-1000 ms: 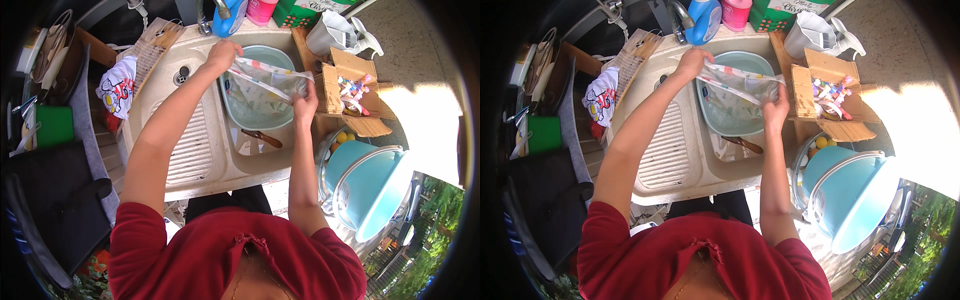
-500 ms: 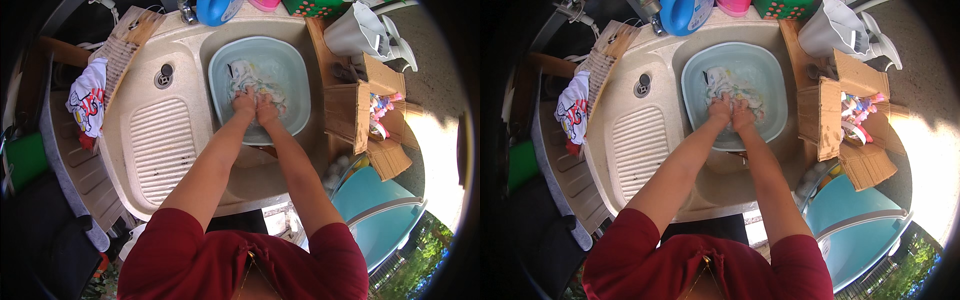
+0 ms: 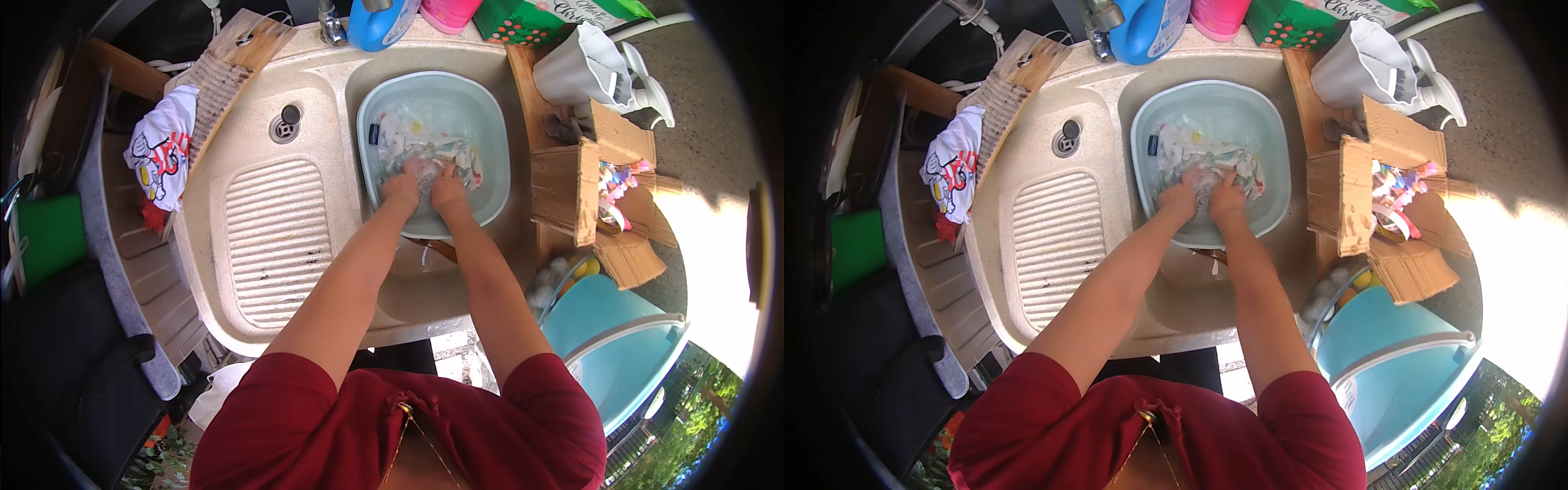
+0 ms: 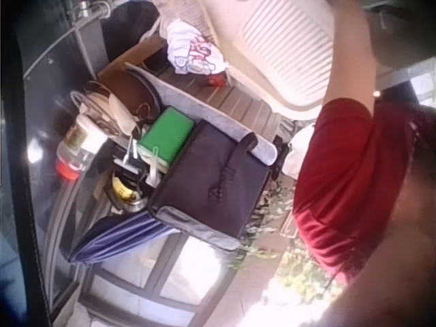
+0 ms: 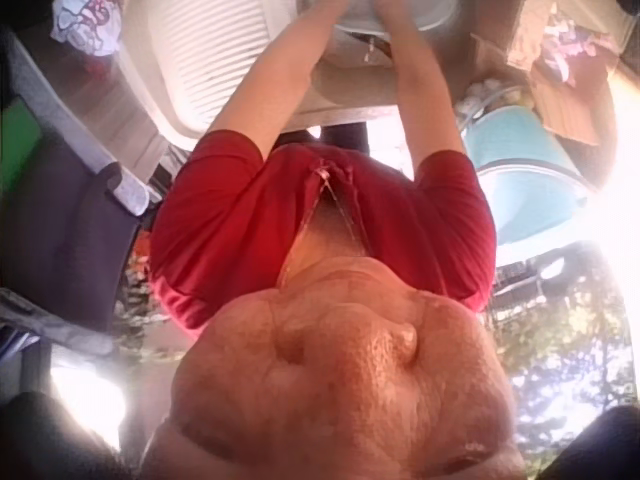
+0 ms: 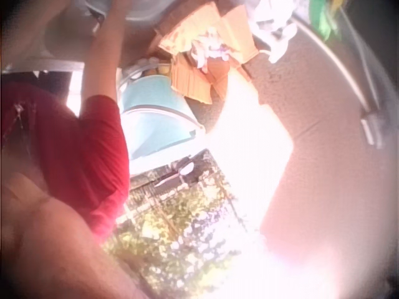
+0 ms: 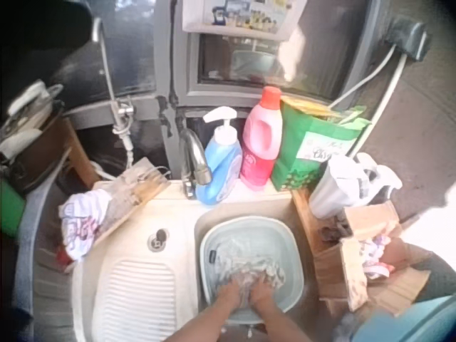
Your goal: The person washes clothes by hand in a bowl of water and on a washboard, using their hands to scrub the fabric against the board and rinse it in the water.
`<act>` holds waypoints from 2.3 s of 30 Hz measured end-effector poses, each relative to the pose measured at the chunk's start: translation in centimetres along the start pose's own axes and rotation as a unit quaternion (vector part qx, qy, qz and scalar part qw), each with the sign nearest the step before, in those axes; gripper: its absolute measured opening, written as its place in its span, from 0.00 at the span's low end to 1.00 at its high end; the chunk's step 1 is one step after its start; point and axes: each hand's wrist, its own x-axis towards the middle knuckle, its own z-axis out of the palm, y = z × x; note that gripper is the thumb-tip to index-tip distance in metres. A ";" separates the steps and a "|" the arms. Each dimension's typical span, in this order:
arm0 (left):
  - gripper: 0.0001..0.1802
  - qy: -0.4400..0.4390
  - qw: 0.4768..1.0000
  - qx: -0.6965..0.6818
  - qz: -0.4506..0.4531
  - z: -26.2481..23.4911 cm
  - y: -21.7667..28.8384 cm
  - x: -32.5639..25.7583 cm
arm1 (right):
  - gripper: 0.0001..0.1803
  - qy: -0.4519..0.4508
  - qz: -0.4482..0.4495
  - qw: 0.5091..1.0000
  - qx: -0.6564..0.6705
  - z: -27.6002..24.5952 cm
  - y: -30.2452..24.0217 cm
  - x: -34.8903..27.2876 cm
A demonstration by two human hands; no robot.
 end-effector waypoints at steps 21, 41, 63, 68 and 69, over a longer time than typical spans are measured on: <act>0.23 -0.328 0.483 -0.787 0.201 -17.9 4.2 -12.0 | 0.44 0.035 -0.039 0.586 0.809 -21.3 -2.5 -9.2; 0.36 -0.266 0.523 -0.808 0.057 -7.7 1.1 -6.9 | 0.18 -0.111 -0.018 0.319 0.941 -24.8 -1.4 -6.7; 0.18 -0.128 0.328 -0.934 0.056 -10.3 3.4 -7.1 | 0.25 -0.093 0.096 0.312 0.941 -15.0 -2.9 -5.9; 0.23 -0.119 0.370 -0.919 0.063 -9.0 0.1 -8.3 | 0.26 -0.070 -0.054 -0.058 0.994 -17.7 -1.2 -6.2; 0.22 -0.101 0.390 -0.914 -0.041 -7.9 0.7 -9.1 | 0.26 -0.109 -0.078 -0.141 0.981 -18.4 -1.9 -6.1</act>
